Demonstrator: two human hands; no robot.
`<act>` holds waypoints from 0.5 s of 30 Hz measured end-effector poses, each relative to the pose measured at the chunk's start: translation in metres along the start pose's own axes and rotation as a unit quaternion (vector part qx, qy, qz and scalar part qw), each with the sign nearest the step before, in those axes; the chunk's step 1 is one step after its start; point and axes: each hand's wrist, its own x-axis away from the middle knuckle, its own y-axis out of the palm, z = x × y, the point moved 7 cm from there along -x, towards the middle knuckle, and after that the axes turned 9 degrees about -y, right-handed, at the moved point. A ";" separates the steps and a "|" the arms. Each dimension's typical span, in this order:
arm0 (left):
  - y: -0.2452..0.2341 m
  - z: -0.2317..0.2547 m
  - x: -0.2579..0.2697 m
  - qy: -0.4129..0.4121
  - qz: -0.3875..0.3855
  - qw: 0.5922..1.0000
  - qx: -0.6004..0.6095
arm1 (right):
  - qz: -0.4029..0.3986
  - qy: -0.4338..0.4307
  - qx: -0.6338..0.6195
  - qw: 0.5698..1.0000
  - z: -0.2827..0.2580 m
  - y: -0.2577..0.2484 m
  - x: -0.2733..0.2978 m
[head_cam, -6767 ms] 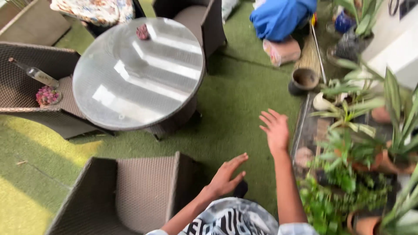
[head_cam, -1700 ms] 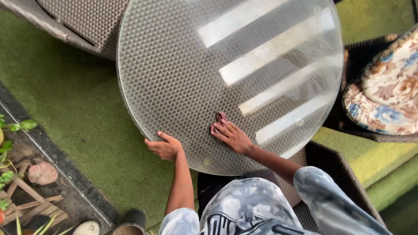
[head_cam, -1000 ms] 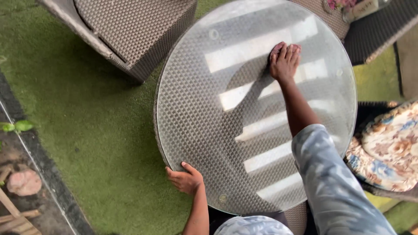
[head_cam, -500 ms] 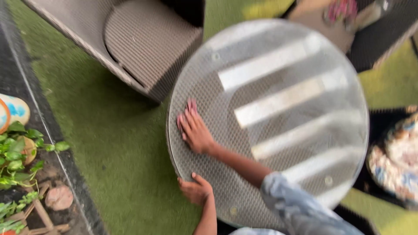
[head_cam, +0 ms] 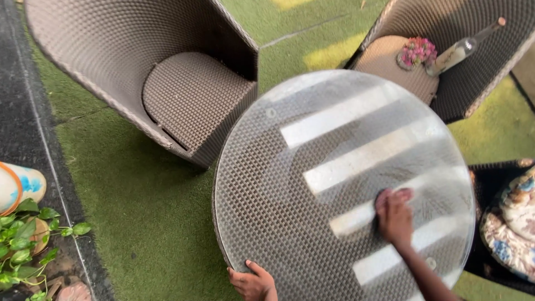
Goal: Watering a potted plant with a bucket and then cleaning a glass-top table with a cloth on a balcony.
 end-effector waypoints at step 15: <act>-0.010 -0.005 0.001 -0.041 -0.084 0.996 -0.003 | 0.258 -0.170 -0.208 0.928 -0.243 0.057 -0.373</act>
